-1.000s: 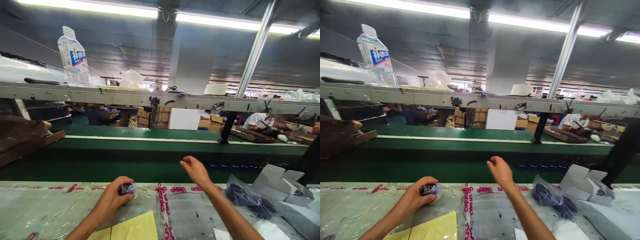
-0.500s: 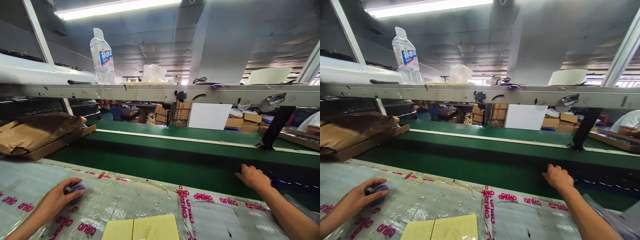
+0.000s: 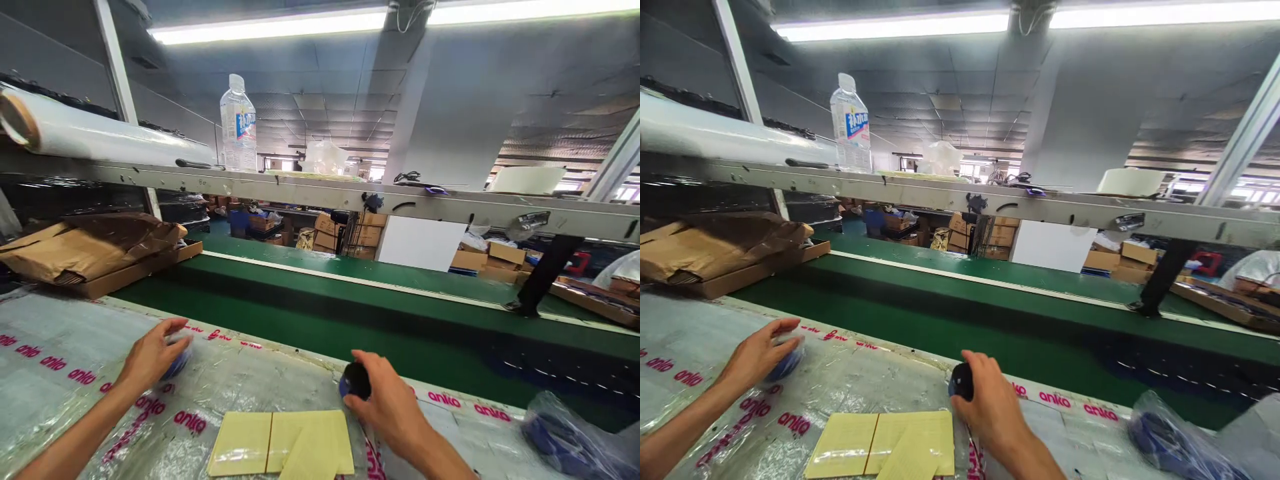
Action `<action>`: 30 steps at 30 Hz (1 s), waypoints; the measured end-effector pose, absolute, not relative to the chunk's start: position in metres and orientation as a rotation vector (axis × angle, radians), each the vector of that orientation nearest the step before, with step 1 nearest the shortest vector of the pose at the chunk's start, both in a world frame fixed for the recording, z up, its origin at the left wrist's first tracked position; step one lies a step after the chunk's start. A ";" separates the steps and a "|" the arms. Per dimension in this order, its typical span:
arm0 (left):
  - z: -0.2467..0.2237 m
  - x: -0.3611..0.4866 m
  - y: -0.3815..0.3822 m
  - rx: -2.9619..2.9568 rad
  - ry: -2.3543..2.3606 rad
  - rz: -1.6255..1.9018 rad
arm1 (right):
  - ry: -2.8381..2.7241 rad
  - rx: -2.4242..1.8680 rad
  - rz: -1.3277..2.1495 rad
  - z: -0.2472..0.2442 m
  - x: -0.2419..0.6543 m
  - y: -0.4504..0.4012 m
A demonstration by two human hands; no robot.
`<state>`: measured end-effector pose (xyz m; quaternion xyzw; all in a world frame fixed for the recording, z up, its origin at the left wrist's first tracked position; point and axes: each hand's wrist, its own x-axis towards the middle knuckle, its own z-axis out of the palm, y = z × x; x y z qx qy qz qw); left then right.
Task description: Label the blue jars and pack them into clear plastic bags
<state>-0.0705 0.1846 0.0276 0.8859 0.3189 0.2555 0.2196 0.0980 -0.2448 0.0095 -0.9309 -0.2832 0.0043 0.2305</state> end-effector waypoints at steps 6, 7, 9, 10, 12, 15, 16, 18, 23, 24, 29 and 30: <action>0.045 -0.060 0.132 2.738 0.455 1.090 | -0.784 -2.575 0.033 -0.008 0.076 -0.232; 0.047 -0.058 0.119 2.746 0.359 1.155 | -0.755 -2.561 0.027 -0.011 0.076 -0.237; 0.046 -0.054 0.093 2.716 0.178 1.175 | -0.696 -2.511 -0.006 -0.018 0.075 -0.249; 0.043 -0.052 0.079 2.692 0.098 1.120 | -0.681 -2.480 -0.033 -0.021 0.075 -0.255; 0.032 -0.050 0.052 2.631 -0.014 0.907 | -0.672 -2.441 -0.074 -0.027 0.074 -0.265; 0.011 -0.046 0.011 2.516 -0.098 0.516 | -0.681 -2.414 -0.039 -0.035 0.074 -0.267; 0.006 -0.044 -0.002 2.491 -0.122 0.416 | -0.684 -2.399 -0.013 -0.036 0.074 -0.264; -0.002 -0.037 -0.026 2.473 -0.166 0.290 | -0.700 -2.356 0.002 -0.038 0.074 -0.254; -0.005 -0.006 -0.060 2.441 -0.215 0.237 | -0.645 -2.353 -0.122 -0.030 0.072 -0.233; -0.007 0.001 -0.062 2.416 -0.236 0.236 | -0.623 -2.362 -0.136 -0.026 0.071 -0.233; -0.026 0.037 -0.063 2.445 -0.278 0.235 | -0.584 -2.295 -0.335 -0.008 0.039 -0.267; -0.030 0.041 -0.064 2.490 -0.267 0.245 | -0.559 -2.249 -0.428 -0.008 0.029 -0.279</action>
